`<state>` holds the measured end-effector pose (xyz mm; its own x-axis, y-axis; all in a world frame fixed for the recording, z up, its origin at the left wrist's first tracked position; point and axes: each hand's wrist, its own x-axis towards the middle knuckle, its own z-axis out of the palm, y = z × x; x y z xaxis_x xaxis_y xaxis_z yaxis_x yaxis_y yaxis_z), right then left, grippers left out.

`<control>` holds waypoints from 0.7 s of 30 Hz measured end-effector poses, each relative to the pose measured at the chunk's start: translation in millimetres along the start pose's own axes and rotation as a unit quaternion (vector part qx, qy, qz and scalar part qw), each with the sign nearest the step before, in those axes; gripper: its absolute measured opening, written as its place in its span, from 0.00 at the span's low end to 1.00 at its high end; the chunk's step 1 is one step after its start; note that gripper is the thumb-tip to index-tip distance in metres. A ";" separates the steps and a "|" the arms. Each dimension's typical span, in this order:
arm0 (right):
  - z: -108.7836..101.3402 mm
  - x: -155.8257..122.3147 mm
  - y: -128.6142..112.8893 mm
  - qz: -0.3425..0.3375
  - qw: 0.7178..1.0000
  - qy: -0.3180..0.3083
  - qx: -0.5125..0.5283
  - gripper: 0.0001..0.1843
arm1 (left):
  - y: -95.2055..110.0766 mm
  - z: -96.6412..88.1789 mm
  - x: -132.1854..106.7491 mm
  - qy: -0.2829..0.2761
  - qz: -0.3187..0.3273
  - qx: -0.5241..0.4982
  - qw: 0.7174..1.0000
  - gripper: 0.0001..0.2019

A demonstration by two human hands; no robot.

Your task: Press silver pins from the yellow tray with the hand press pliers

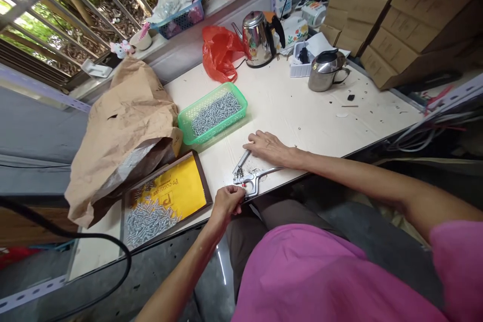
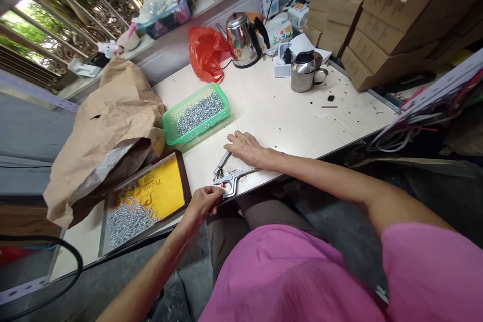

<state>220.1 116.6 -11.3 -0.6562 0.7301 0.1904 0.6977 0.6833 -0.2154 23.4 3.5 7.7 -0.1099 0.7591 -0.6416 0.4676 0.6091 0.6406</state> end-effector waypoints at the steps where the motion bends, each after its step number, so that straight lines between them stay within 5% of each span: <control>1: 1.9 8.6 3.3 -0.011 1.000 -0.007 -0.018 0.08 | 0.9 0.4 -0.8 0.002 0.000 -0.002 1.000 0.10; 8: 7.2 37.1 15.5 -0.090 0.992 0.001 -0.085 0.09 | 0.1 1.0 -0.1 0.001 0.000 -0.010 1.000 0.10; 15: 2.0 27.8 16.6 -0.117 0.983 0.080 -0.115 0.14 | -2.9 4.0 -0.2 0.001 0.000 -0.015 1.000 0.10; 21: 11.0 10.2 23.5 -0.080 0.987 0.056 -0.124 0.14 | 3.6 10.9 -7.3 0.033 -0.004 -0.024 0.999 0.07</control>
<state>226.7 140.0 -24.9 -0.7376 0.5994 0.3109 0.6456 0.7610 0.0642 35.4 -2.3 10.1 -0.1728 0.7666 -0.6184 0.4234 0.6247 0.6562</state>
